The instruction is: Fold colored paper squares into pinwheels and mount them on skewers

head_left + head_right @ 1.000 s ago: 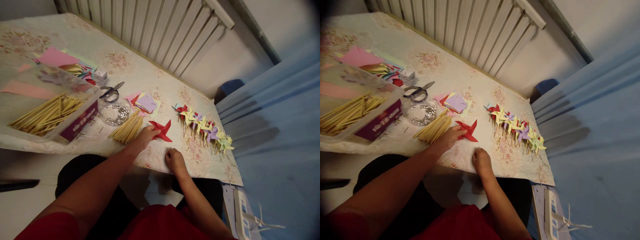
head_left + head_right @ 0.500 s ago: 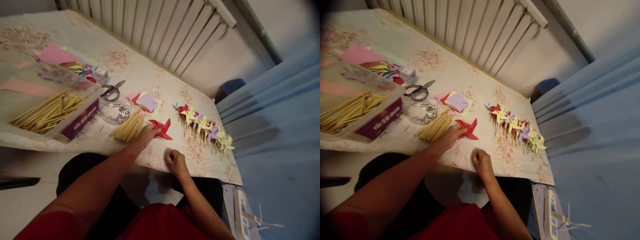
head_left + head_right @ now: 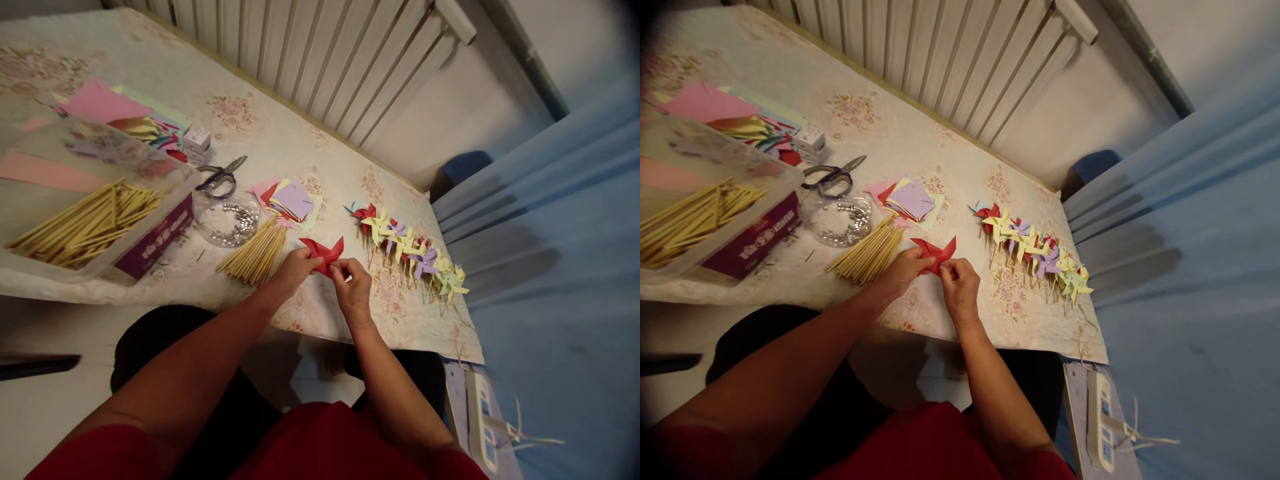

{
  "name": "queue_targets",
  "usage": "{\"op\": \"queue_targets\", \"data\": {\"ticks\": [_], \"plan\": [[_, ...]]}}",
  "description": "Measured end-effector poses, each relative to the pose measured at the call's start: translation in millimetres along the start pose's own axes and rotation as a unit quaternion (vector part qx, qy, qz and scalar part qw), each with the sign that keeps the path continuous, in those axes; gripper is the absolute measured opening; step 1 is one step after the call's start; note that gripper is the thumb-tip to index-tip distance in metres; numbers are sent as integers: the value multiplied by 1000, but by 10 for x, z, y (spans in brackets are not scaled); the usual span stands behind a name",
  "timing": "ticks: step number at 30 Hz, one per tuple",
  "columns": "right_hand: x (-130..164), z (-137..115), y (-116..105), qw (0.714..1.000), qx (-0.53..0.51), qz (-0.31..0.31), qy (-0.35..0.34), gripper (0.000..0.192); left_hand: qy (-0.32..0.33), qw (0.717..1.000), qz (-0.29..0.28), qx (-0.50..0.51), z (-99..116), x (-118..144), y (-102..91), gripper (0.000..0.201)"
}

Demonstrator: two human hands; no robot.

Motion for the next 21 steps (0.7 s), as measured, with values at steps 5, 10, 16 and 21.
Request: {"op": "queue_targets", "data": {"ticks": [5, 10, 16, 21], "plan": [[-4, 77, 88, 1000, 13, -16, -5, 11, -15, 1000, -5, 20, 71, 68, 36, 19], [5, 124, 107, 1000, 11, -13, -9, 11, -27, 999, 7, 18, 121, 121, 57, 18], [3, 128, 111, 1000, 3, -15, -20, 12, -34, 999, 16, 3, 113, 110, 50, 22], [3, 131, 121, 1000, 0, -22, -15, 12, -32, 999, 14, -5, 114, 109, 48, 22]]}}
Point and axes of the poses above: each hand's wrist, its own x-axis away from the middle knuckle, its own y-axis out of the palm, z = x × y, the point moved 6 cm from there along -x, towards the middle knuckle, and after that the axes turned 10 degrees about -y, right-handed, at the moved point
